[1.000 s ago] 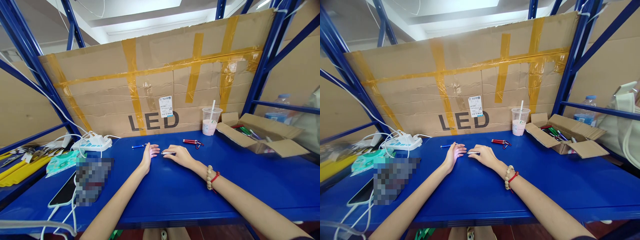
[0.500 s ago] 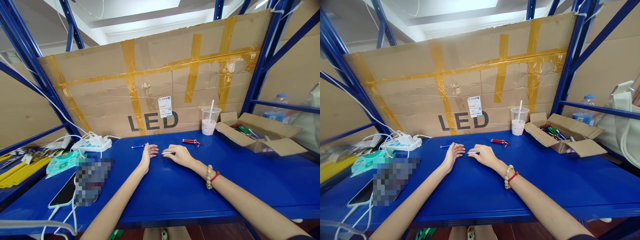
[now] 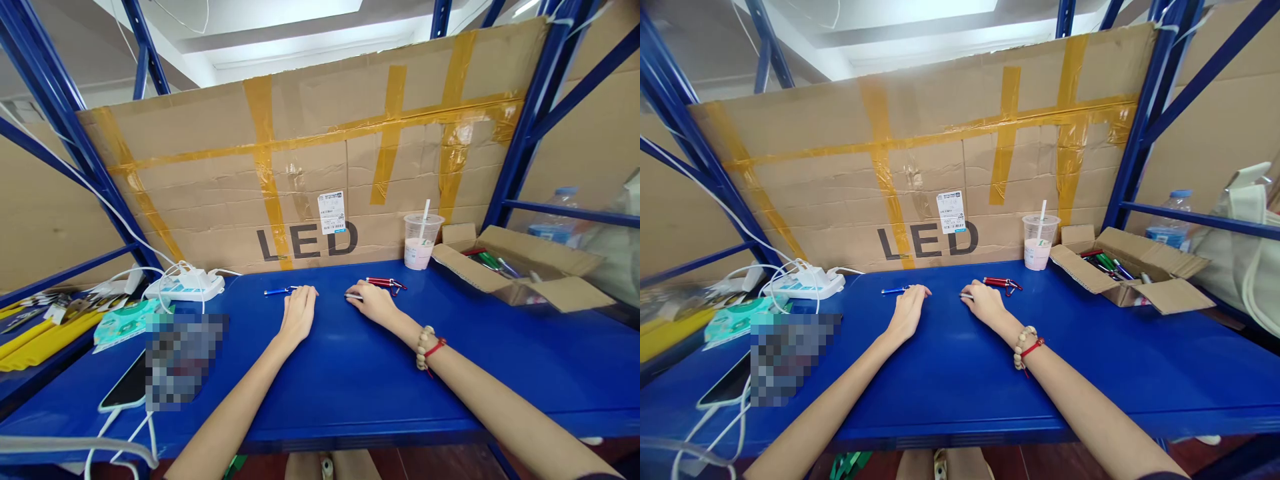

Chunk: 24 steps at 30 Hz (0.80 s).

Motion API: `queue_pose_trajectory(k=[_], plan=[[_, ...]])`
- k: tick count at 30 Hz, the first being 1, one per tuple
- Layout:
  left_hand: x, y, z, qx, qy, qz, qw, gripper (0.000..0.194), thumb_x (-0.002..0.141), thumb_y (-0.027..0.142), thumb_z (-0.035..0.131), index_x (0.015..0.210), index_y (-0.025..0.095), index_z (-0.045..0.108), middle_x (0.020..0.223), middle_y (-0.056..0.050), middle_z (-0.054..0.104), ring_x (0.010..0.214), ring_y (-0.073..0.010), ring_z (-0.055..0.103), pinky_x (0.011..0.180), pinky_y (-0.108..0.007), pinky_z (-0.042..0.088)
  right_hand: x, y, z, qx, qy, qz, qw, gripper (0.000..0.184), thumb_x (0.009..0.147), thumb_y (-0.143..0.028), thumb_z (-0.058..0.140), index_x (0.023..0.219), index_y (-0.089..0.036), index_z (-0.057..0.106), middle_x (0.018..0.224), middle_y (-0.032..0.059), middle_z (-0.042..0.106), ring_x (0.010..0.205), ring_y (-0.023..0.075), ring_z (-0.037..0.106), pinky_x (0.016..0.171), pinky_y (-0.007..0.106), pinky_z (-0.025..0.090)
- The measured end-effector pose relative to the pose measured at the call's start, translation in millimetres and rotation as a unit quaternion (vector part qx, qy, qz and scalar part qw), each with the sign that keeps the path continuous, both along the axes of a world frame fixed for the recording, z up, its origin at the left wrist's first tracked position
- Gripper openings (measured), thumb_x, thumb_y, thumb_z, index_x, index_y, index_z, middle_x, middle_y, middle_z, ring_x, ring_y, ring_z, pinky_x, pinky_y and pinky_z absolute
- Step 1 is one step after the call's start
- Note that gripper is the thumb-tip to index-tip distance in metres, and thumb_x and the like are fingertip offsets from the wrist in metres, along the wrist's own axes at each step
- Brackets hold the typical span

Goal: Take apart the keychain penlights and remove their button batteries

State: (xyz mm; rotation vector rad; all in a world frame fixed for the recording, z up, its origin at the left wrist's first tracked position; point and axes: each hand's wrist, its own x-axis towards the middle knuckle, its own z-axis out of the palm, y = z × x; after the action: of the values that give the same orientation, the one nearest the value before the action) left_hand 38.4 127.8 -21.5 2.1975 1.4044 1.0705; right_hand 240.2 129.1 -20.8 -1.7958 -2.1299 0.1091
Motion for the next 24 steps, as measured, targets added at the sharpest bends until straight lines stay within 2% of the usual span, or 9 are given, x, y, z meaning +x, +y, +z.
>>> queue_pose_trajectory(k=[3, 7, 10, 13, 17, 19, 21, 24], plan=[[-0.8, -3.2, 3.9, 0.022, 0.074, 0.019, 0.997, 0.031, 0.092, 0.036, 0.028, 0.086, 0.017, 0.052, 0.093, -0.003, 0.054, 0.096, -0.0176, 0.045, 0.086, -0.034, 0.024, 13.7, 3.3, 3.8, -0.007, 0.0, -0.049, 0.999, 0.026, 0.083, -0.034, 0.048, 0.104, -0.025, 0.059, 0.105, 0.0002, 0.054, 0.094, 0.0145, 0.053, 0.067, 0.025, 0.035], [-2.5, -0.5, 3.5, 0.035, 0.119, 0.039, 0.991, 0.023, 0.089, 0.03, 0.036, 0.083, 0.015, 0.053, 0.092, -0.005, 0.055, 0.094, -0.0181, 0.046, 0.084, -0.034, 0.025, 29.2, 7.7, 5.1, -0.019, -0.016, -0.082, 0.996, 0.026, 0.084, -0.027, 0.045, 0.106, -0.024, 0.059, 0.108, 0.0014, 0.053, 0.1, 0.0152, 0.05, 0.074, 0.025, 0.036], [-5.2, 3.7, 1.7, 0.056, 0.15, 0.06, 0.985, 0.021, 0.087, 0.024, 0.037, 0.083, 0.015, 0.055, 0.092, -0.006, 0.055, 0.093, -0.019, 0.046, 0.084, -0.035, 0.025, 36.4, 10.2, 2.8, -0.015, -0.023, -0.095, 0.995, 0.028, 0.085, -0.023, 0.044, 0.108, -0.023, 0.059, 0.109, 0.0017, 0.052, 0.102, 0.0154, 0.049, 0.077, 0.025, 0.037], [-12.4, 10.4, -0.1, 0.067, 0.189, 0.105, 0.974, 0.024, 0.086, 0.02, 0.034, 0.092, 0.014, 0.056, 0.099, -0.008, 0.054, 0.096, -0.0212, 0.044, 0.086, -0.036, 0.025, 38.6, 11.0, 0.8, -0.008, -0.053, -0.126, 0.991, 0.032, 0.084, -0.019, 0.041, 0.11, -0.025, 0.058, 0.106, 0.0036, 0.053, 0.099, 0.0177, 0.05, 0.075, 0.027, 0.036], [-29.6, 20.5, -4.2, 0.017, 0.224, 0.211, 0.951, 0.041, 0.081, 0.009, 0.033, 0.119, 0.005, 0.048, 0.12, -0.018, 0.045, 0.112, -0.0291, 0.035, 0.094, -0.039, 0.019, 34.9, 9.0, 1.7, 0.026, -0.104, -0.149, 0.983, 0.043, 0.077, -0.007, 0.04, 0.111, -0.026, 0.059, 0.108, 0.0068, 0.052, 0.103, 0.0219, 0.046, 0.076, 0.034, 0.033], [-37.6, 23.3, -5.5, -0.019, 0.23, 0.243, 0.942, 0.048, 0.078, 0.005, 0.035, 0.125, -0.001, 0.042, 0.126, -0.022, 0.039, 0.118, -0.0333, 0.029, 0.097, -0.041, 0.017, 31.5, 7.7, 3.1, 0.054, -0.1, -0.146, 0.983, 0.044, 0.076, -0.005, 0.038, 0.109, -0.024, 0.06, 0.11, 0.0072, 0.052, 0.102, 0.0215, 0.045, 0.077, 0.035, 0.032], [-42.7, 23.9, -4.9, -0.045, 0.245, 0.248, 0.936, 0.048, 0.076, 0.003, 0.035, 0.123, -0.002, 0.043, 0.124, -0.022, 0.04, 0.118, -0.0342, 0.03, 0.097, -0.042, 0.017, 27.6, 6.7, 4.3, 0.077, -0.078, -0.137, 0.984, 0.038, 0.077, -0.009, 0.04, 0.106, -0.022, 0.061, 0.109, 0.0069, 0.053, 0.101, 0.0204, 0.045, 0.078, 0.034, 0.032], [-43.9, 22.4, -1.5, -0.058, 0.279, 0.222, 0.933, 0.043, 0.079, 0.003, 0.03, 0.117, 0.0, 0.049, 0.118, -0.02, 0.045, 0.111, -0.0304, 0.038, 0.096, -0.041, 0.02, 21.0, 6.0, 4.4, 0.094, -0.036, -0.108, 0.989, 0.028, 0.08, -0.018, 0.043, 0.099, -0.022, 0.063, 0.106, 0.0039, 0.054, 0.101, 0.018, 0.047, 0.081, 0.032, 0.034]])
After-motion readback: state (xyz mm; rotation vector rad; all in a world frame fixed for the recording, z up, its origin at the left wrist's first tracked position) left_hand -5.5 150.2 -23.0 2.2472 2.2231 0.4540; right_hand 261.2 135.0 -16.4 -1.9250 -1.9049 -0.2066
